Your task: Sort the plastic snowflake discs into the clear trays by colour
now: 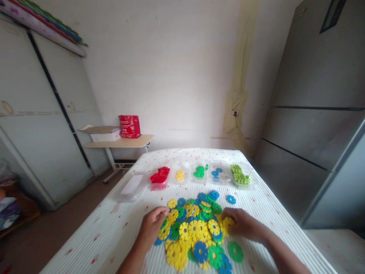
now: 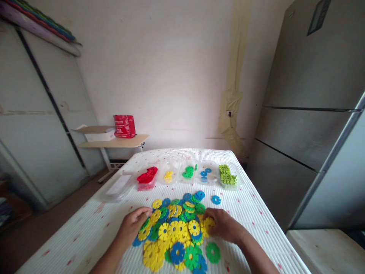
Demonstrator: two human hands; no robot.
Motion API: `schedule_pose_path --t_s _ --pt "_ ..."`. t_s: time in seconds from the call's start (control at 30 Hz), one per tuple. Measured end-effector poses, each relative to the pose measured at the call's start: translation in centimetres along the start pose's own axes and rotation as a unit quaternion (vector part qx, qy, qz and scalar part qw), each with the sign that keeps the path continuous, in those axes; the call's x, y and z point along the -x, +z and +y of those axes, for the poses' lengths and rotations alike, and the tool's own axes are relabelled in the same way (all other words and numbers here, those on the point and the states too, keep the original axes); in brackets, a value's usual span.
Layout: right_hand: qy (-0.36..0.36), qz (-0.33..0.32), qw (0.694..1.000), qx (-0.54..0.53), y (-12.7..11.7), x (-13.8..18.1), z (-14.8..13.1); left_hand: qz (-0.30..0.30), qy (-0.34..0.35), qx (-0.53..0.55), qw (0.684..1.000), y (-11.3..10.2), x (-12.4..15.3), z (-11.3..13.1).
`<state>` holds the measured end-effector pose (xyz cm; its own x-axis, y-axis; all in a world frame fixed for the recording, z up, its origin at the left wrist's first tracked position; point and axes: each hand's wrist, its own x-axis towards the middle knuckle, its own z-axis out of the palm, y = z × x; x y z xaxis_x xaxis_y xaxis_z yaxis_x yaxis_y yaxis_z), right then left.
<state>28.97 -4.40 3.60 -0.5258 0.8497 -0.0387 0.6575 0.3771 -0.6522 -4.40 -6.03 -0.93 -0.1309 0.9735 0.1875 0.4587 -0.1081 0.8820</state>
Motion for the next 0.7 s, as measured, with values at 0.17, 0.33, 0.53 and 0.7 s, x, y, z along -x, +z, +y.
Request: schedule_pose_path --t_s 0.17,0.33,0.53,0.7 --pt "0.012 0.014 1.0 0.014 -0.4 0.0 0.1 0.001 0.003 -0.006 1.0 0.0 0.0 -0.2" --pt "0.015 0.041 0.988 -0.15 -0.8 -0.4 0.1 0.045 0.062 -0.054 0.996 0.2 0.2 0.1" --pt "-0.03 0.06 0.965 -0.254 0.7 -1.5 -0.9 0.028 0.18 -0.153 0.971 2.5 1.3 3.8" --pt "-0.033 0.08 0.958 -0.274 2.6 -2.1 -1.3 -0.052 0.171 -0.176 0.968 5.6 1.7 8.5"
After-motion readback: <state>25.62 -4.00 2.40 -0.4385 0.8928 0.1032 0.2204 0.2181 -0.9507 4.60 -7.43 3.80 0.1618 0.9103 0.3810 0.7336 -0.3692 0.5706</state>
